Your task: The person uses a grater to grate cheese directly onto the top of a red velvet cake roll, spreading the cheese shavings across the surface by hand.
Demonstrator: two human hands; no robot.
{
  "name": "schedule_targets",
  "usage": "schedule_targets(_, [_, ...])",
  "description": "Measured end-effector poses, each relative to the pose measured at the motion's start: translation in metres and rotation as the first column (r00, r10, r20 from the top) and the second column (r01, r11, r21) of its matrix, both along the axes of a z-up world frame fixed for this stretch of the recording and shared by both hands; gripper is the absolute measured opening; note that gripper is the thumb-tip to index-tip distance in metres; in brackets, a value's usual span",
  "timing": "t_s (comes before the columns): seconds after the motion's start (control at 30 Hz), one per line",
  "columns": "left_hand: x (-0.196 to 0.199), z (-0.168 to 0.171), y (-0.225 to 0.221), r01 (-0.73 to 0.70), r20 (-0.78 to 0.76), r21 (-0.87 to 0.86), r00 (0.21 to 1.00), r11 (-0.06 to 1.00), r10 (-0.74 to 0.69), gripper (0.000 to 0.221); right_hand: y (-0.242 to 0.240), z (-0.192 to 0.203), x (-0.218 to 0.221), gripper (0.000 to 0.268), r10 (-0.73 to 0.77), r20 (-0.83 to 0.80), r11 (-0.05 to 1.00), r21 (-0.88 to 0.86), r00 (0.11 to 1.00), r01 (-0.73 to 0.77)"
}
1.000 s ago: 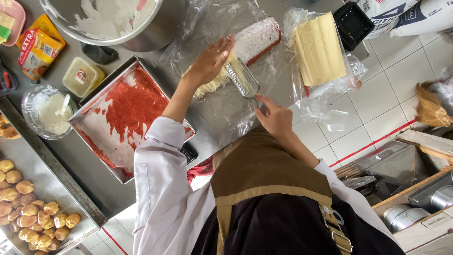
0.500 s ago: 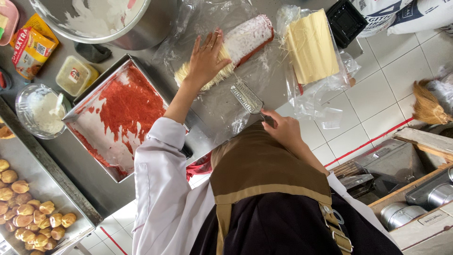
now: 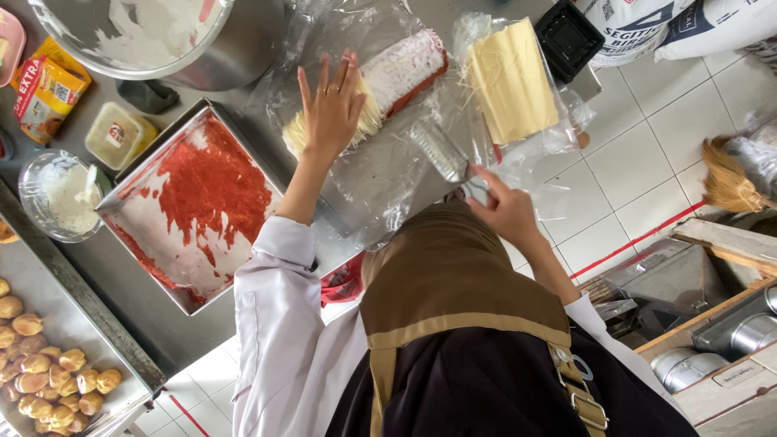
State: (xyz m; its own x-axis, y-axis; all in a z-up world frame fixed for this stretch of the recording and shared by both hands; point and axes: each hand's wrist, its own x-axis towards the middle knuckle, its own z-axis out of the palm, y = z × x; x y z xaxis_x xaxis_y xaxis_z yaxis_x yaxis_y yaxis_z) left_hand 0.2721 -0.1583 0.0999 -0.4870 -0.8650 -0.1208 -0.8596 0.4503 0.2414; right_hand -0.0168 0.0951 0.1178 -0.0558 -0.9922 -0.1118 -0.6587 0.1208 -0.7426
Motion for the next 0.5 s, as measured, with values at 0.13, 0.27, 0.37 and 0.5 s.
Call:
schedule_targets(0.13, [-0.009, 0.01, 0.007, -0.044, 0.103, 0.027, 0.994, 0.999, 0.041, 0.064, 0.001, -0.009, -0.033, 0.051, -0.095, -0.064, 0.995, -0.043, 0.993, 0.093])
schedule_targets(0.27, [-0.023, 0.005, 0.03, -0.079, -0.083, -0.233, 0.995, 0.969, 0.061, 0.066, -0.013, -0.019, -0.076, 0.039, -0.105, -0.199, 0.993, -0.076, 0.974, 0.092])
schedule_targets(0.37, [-0.058, -0.008, 0.061, -0.074, -0.381, -0.194, 0.925, 0.978, -0.005, 0.081, -0.033, -0.018, -0.096, 0.043, -0.222, -0.276, 0.954, -0.261, 0.935, 0.15])
schedule_targets(0.5, [-0.141, -0.033, 0.116, 0.004, -0.503, -0.067, 0.863, 0.998, -0.038, 0.114, -0.075, -0.019, -0.102, 0.057, -0.257, -0.451, 0.933, -0.347, 0.855, 0.097])
